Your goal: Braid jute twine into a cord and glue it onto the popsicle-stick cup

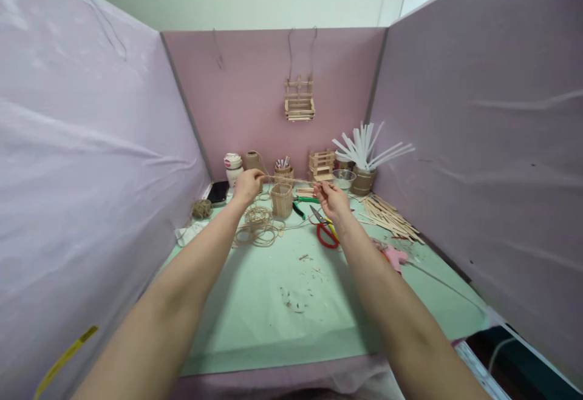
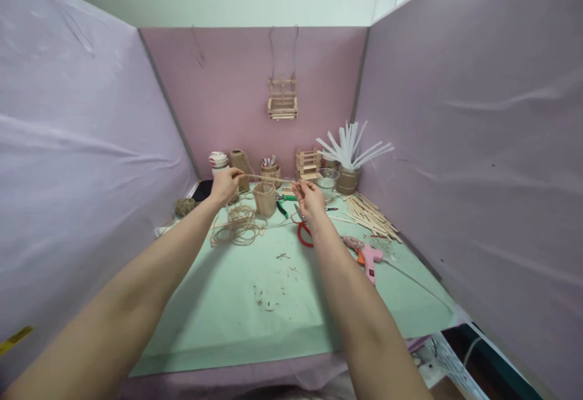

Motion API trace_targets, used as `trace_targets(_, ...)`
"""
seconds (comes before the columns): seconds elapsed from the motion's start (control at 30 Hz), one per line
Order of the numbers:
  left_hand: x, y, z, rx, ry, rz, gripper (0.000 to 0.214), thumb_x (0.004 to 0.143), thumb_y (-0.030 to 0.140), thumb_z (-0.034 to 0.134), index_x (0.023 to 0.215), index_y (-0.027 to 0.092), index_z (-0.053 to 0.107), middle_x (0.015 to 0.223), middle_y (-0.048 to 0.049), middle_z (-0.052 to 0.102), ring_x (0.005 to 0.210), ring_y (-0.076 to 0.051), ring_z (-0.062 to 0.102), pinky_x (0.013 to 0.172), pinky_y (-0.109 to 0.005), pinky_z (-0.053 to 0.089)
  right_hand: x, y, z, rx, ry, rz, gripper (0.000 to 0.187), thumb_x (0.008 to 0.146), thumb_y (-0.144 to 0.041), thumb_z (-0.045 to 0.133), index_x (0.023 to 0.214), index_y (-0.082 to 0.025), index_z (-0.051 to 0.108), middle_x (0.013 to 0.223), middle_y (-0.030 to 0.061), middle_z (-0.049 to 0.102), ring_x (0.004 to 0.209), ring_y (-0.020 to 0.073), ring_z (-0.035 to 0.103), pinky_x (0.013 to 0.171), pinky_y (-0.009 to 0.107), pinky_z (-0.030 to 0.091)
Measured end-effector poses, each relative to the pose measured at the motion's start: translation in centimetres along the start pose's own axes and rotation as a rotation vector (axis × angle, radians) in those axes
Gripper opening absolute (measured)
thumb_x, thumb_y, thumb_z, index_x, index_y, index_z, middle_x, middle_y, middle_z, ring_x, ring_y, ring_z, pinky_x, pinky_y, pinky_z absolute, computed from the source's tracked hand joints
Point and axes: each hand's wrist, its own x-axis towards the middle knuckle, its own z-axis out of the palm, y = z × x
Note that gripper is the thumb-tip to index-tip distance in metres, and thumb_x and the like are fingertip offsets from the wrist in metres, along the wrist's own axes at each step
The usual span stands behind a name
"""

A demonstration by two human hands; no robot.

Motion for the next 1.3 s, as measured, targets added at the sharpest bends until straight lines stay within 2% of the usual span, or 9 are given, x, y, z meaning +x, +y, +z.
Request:
trace_targets(0.17,2.4,-2.5,2.9,0.000,0.023,-0.022,0.022,0.077,0.021,0.052,0.085,0.014,0.072,0.091,-0.0106,0.070,0.086,-0.021,0.059,0.080,-0.029,0.042,2.7,1.9,0.7,0.061,0.038,0.003,0.023,0.066,-0.014,0.074,0.063,-0.019,0.051,0.067,-0.0019,0.062,0.077,0.0109,0.065,0.079,0.024,0.056)
trace_targets(0.3,2.9,-4.7,5.1,0.021,-0.006,-0.075,0.023,0.078,0.023,0.053,0.086,0.015,0.072,0.091,-0.0101,0.070,0.087,-0.020,0.059,0.081,-0.029,0.043,4.6,4.5,0.5,0.026,0.073,-0.019,0.027,0.059,-0.018,0.078,0.061,-0.020,0.052,0.064,-0.0032,0.061,0.074,0.0122,0.066,0.076,0.025,0.057)
trace_targets(0.47,1.4,-6.7,7.5,0.086,-0.072,-0.133,0.023,0.079,0.023,0.052,0.089,0.015,0.072,0.095,-0.0088,0.069,0.089,-0.019,0.060,0.083,-0.027,0.043,5.4,6.7,-0.5,-0.054,0.086,-0.007,0.025,0.056,-0.021,0.078,0.060,-0.018,0.054,0.064,-0.0027,0.063,0.072,0.0114,0.065,0.074,0.023,0.055)
trace_targets(0.6,-0.7,-7.5,8.2,0.098,-0.096,-0.167,0.024,0.081,0.023,0.051,0.091,0.016,0.071,0.096,-0.0085,0.069,0.093,-0.020,0.060,0.085,-0.028,0.043,4.5,7.5,-1.3,-0.150,0.087,0.020,0.020,0.058,-0.021,0.075,0.062,-0.017,0.056,0.065,-0.0012,0.065,0.073,0.0130,0.065,0.073,0.024,0.055)
trace_targets(0.8,-3.5,-6.8,7.8,0.003,-0.104,-0.277,0.025,0.080,0.017,0.050,0.094,0.017,0.071,0.095,-0.0058,0.071,0.091,-0.018,0.062,0.085,-0.027,0.043,1.6,8.2,-1.4,-0.253,0.093,0.071,0.017,0.059,-0.021,0.072,0.066,-0.017,0.057,0.068,-0.0001,0.065,0.076,0.0150,0.065,0.070,0.024,0.054)
trace_targets(1.0,-5.8,-4.8,7.0,-0.006,-0.092,-0.292,0.018,0.079,0.023,0.054,0.084,0.017,0.071,0.089,-0.0066,0.071,0.084,-0.018,0.062,0.078,-0.027,0.043,-0.7,9.9,-0.5,-0.227,0.134,0.034,0.021,0.058,-0.022,0.070,0.071,-0.018,0.055,0.069,-0.0014,0.064,0.074,0.0140,0.065,0.068,0.025,0.052)
trace_targets(1.2,-6.9,-3.3,7.0,0.033,-0.118,-0.359,0.018,0.079,0.027,0.054,0.079,0.017,0.069,0.083,-0.0076,0.070,0.082,-0.018,0.062,0.074,-0.026,0.042,-1.9,11.5,-0.2,-0.468,0.128,-0.034,0.017,0.057,-0.026,0.066,0.069,-0.016,0.059,0.062,-0.0006,0.062,0.057,0.0121,0.056,0.057,0.024,0.045)
trace_targets(1.3,-7.3,-2.7,7.0,0.058,-0.137,-0.351,0.018,0.080,0.026,0.053,0.079,0.017,0.068,0.082,-0.0069,0.070,0.079,-0.017,0.062,0.071,-0.026,0.041,-2.2,11.9,-0.4,-0.562,0.076,-0.056,0.020,0.058,-0.030,0.063,0.071,-0.016,0.061,0.061,0.0005,0.063,0.054,0.0132,0.055,0.053,0.025,0.043)
